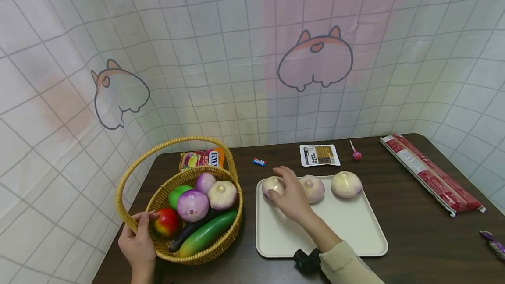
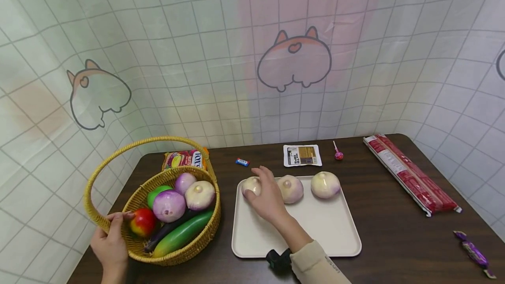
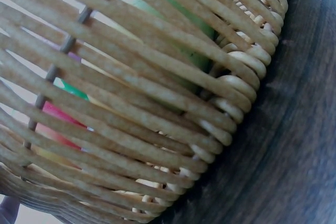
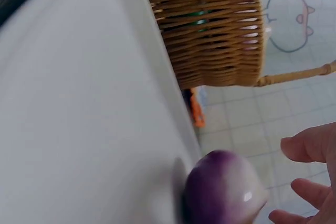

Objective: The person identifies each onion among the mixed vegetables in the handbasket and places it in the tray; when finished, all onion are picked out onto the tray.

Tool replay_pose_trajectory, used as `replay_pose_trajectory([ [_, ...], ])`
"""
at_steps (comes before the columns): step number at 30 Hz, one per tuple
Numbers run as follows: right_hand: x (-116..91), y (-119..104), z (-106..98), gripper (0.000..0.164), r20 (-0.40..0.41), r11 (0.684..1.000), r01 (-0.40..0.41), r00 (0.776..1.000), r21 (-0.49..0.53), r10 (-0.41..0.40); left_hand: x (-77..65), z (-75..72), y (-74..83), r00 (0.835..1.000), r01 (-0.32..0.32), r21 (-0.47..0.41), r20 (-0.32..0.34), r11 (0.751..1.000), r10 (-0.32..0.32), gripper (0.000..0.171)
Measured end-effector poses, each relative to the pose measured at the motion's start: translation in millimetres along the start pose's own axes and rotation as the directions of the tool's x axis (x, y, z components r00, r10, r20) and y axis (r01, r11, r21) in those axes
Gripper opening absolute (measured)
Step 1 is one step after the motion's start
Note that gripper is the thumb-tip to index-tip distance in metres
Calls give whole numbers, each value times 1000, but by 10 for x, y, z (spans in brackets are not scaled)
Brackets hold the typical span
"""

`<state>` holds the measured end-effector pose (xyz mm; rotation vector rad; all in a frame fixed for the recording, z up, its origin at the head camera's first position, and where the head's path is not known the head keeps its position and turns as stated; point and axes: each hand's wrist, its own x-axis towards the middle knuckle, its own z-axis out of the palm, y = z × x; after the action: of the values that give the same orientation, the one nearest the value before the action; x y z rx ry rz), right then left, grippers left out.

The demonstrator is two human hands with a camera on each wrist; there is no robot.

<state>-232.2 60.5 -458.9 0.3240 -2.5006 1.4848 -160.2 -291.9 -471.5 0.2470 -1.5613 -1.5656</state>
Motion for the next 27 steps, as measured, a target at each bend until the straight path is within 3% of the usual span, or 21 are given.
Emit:
replay_pose_trajectory([
  [9, -78, -250, -16, 47, -7, 994, 72, 997, 87, -72, 2, 3, -8, 1000, 21, 15, -4, 1000, -21, 33],
  [15, -207, -403, 82, 43, 77, 982, 101, 990, 160, -114, -9, 2, 16, 1000, 26, 31, -7, 999, -26, 31],
  [20, -291, -522, 201, 44, 139, 965, 154, 973, 213, -186, -10, 4, 37, 1000, 16, 50, -12, 999, -15, 30],
  [27, -396, -676, 334, 40, 130, 920, 178, 963, 350, -236, -10, -2, 35, 1000, 20, 42, -8, 999, -20, 31],
])
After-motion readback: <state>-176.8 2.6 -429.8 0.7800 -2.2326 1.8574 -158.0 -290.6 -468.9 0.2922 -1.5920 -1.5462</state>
